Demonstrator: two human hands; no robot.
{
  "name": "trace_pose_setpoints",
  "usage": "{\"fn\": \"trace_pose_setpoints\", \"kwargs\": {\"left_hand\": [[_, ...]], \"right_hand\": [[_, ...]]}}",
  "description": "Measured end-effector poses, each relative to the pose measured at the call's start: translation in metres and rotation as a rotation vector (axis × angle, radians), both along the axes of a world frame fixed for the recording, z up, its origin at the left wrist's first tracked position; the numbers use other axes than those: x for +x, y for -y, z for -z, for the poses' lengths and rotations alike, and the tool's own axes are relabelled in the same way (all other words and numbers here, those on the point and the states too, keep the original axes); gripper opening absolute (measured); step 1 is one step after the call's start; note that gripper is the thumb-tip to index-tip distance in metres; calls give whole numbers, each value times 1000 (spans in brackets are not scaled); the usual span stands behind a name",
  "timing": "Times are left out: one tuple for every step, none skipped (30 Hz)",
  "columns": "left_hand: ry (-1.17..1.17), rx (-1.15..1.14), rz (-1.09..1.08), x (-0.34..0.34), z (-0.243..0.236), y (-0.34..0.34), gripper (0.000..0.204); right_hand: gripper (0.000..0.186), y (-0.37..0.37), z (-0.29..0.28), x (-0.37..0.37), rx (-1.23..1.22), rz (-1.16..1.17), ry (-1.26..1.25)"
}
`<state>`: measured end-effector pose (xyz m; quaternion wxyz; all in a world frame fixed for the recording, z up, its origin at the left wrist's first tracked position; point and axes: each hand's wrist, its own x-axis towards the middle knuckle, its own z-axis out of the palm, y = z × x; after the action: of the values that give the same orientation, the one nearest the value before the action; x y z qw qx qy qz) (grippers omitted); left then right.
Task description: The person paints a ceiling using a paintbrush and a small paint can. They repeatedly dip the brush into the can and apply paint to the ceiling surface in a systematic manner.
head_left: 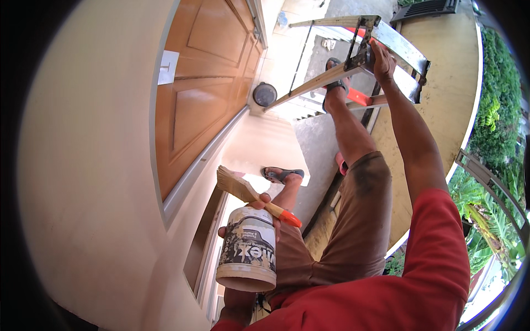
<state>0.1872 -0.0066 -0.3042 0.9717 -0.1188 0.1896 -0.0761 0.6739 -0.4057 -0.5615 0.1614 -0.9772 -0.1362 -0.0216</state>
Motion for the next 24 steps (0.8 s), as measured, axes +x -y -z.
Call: {"fn": "trace_pose_setpoints", "kwargs": {"left_hand": [[6,1,-3,3,6,1,110],[6,8,-18,4,9,4,110],[12,31,-29,3,11,7,109],[11,36,-32,6,11,8,109],[16,37,-24,12,9,8,109],[21,38,-16,16,9,9,108],[50,42,3,13,18,7,107],[44,35,8,17,18,7,107],[38,28,13,22,18,7,107],[30,23,20,25,17,6,107],[47,14,34,26,21,4,105],[55,11,35,30,24,4,103],[55,9,20,29,25,5,100],[54,4,15,29,27,7,98],[58,8,13,30,28,6,98],[53,8,17,32,29,6,98],[56,16,16,35,30,5,98],[51,19,18,36,30,6,98],[42,22,18,37,27,6,98],[36,24,19,38,25,6,98],[31,30,17,39,26,6,97],[26,35,15,39,24,6,97],[16,38,11,35,23,7,97],[7,40,8,34,20,8,97]], "right_hand": [[62,6,1,1,-1,-15,25],[56,-4,-11,3,-44,28,-89],[51,-24,-28,6,-85,69,-203],[46,-38,-42,4,-130,123,-315],[51,-39,-47,2,-158,79,-250],[52,-37,-43,1,-161,63,-183],[53,-33,-36,-3,-166,48,-115],[54,-35,-37,-2,-170,27,-46],[57,-36,-38,-5,-166,-6,-3],[54,-36,-39,-4,-186,2,-45],[52,-37,-41,-2,-206,11,-86],[50,-37,-42,-1,-226,19,-128],[50,-48,-54,-4,-199,1,-138],[52,-52,-61,-4,-186,19,-159],[55,-56,-67,-3,-173,35,-179],[57,-56,-69,-6,-161,52,-201],[61,-53,-66,-6,-142,78,-201],[64,-50,-63,-6,-123,102,-201],[68,-49,-59,-3,-100,122,-199],[71,-47,-56,-2,-86,131,-197],[73,-46,-53,-1,-71,141,-195],[76,-50,-54,-1,-53,153,-191],[76,-53,-56,-2,-69,152,-201],[76,-55,-58,-4,-84,151,-211]]}}
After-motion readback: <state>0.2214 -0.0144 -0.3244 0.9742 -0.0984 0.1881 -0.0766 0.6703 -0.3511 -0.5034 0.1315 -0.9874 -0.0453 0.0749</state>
